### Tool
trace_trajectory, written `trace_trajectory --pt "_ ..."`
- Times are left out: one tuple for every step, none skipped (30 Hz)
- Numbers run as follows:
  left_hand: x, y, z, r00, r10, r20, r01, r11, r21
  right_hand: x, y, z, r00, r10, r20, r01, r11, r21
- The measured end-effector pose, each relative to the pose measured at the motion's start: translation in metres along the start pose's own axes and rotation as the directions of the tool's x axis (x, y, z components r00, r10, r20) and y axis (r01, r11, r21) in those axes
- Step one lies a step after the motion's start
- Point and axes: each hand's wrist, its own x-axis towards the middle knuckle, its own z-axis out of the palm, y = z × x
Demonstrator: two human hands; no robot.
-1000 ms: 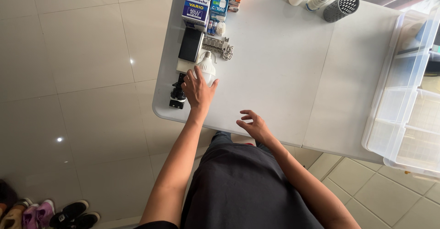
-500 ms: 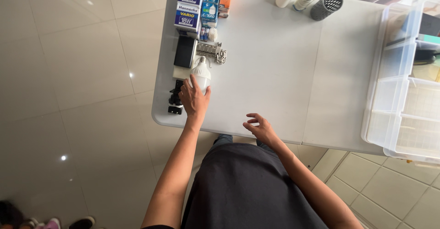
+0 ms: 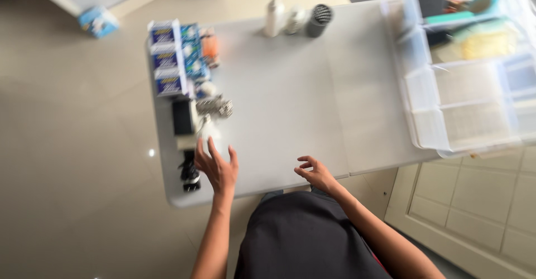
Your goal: The person removes various items from a clear plastic storage container and places them on a white table. Items include a black camera mount, light bulb boxes, bottles, a power strip, a light bulb, and phone cases. The person arranges the items on the table in a neat row.
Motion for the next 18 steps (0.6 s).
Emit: trace_trajectory --pt "-0.004 0.01 0.005 0.999 0.024 0.034 -0.022 0.998 -0.052 -0.001 0.004 -0.007 1.0 -0.001 -0.021 0.001 1.0 -0.001" --pt "-0.008 0.022 0.01 0.996 0.048 0.069 -0.041 0.994 -0.099 -0.002 0.008 -0.013 0.999 -0.002 -0.038 0.002 1.0 -0.002" --pt "-0.012 0.034 0.017 0.992 0.074 0.104 -0.058 0.988 -0.146 -0.001 0.012 -0.019 0.999 -0.003 -0.052 0.004 1.0 0.014" --pt "-0.017 0.045 0.023 0.982 0.11 0.156 -0.08 0.978 -0.19 0.0 0.016 -0.027 0.998 -0.001 -0.069 0.003 1.0 0.029" --pt "-0.021 0.057 0.03 0.967 0.149 0.207 -0.099 0.967 -0.234 -0.001 0.02 -0.036 0.996 0.001 -0.085 0.003 0.999 0.045" --pt "-0.024 0.068 0.037 0.95 0.182 0.253 -0.111 0.956 -0.273 -0.001 0.024 -0.045 0.994 -0.013 -0.106 0.02 0.998 0.064" --pt "-0.026 0.081 0.045 0.928 0.213 0.305 -0.116 0.945 -0.307 -0.002 0.028 -0.055 0.992 -0.027 -0.126 0.037 0.996 0.082" --pt "-0.029 0.093 0.051 0.904 0.24 0.355 -0.116 0.934 -0.337 -0.003 0.03 -0.066 0.989 -0.041 -0.144 0.056 0.994 0.098" --pt "-0.029 0.104 0.057 0.875 0.268 0.403 -0.115 0.924 -0.365 -0.004 0.033 -0.077 0.985 -0.047 -0.166 0.068 0.99 0.123" --pt "-0.03 0.115 0.063 0.855 0.286 0.432 -0.106 0.913 -0.394 -0.005 0.035 -0.089 0.981 -0.05 -0.185 0.078 0.986 0.145" --pt "-0.03 0.127 0.069 0.833 0.305 0.461 -0.096 0.901 -0.422 -0.007 0.038 -0.103 0.977 -0.054 -0.205 0.089 0.982 0.167" --pt "-0.031 0.144 0.079 0.808 0.329 0.489 -0.086 0.886 -0.456 -0.011 0.041 -0.118 0.974 -0.048 -0.223 0.09 0.979 0.181" --pt "-0.03 0.159 0.086 0.805 0.353 0.477 -0.116 0.882 -0.458 -0.014 0.044 -0.132 0.969 -0.043 -0.241 0.092 0.977 0.195" --pt "-0.03 0.175 0.092 0.805 0.373 0.461 -0.142 0.876 -0.461 -0.016 0.046 -0.151 0.965 -0.041 -0.259 0.095 0.975 0.201" --pt "-0.027 0.192 0.099 0.805 0.393 0.444 -0.168 0.87 -0.464 -0.017 0.048 -0.173 0.956 -0.041 -0.291 0.106 0.972 0.21" --pt "-0.027 0.209 0.104 0.809 0.387 0.443 -0.154 0.866 -0.476 -0.019 0.053 -0.193 0.952 -0.039 -0.305 0.109 0.97 0.216" --pt "-0.026 0.226 0.112 0.812 0.38 0.443 -0.138 0.862 -0.487 -0.02 0.058 -0.212 0.947 -0.037 -0.318 0.111 0.969 0.221" --pt "-0.031 0.246 0.118 0.818 0.362 0.447 -0.11 0.861 -0.497 -0.02 0.066 -0.234 0.94 -0.038 -0.34 0.115 0.971 0.21"
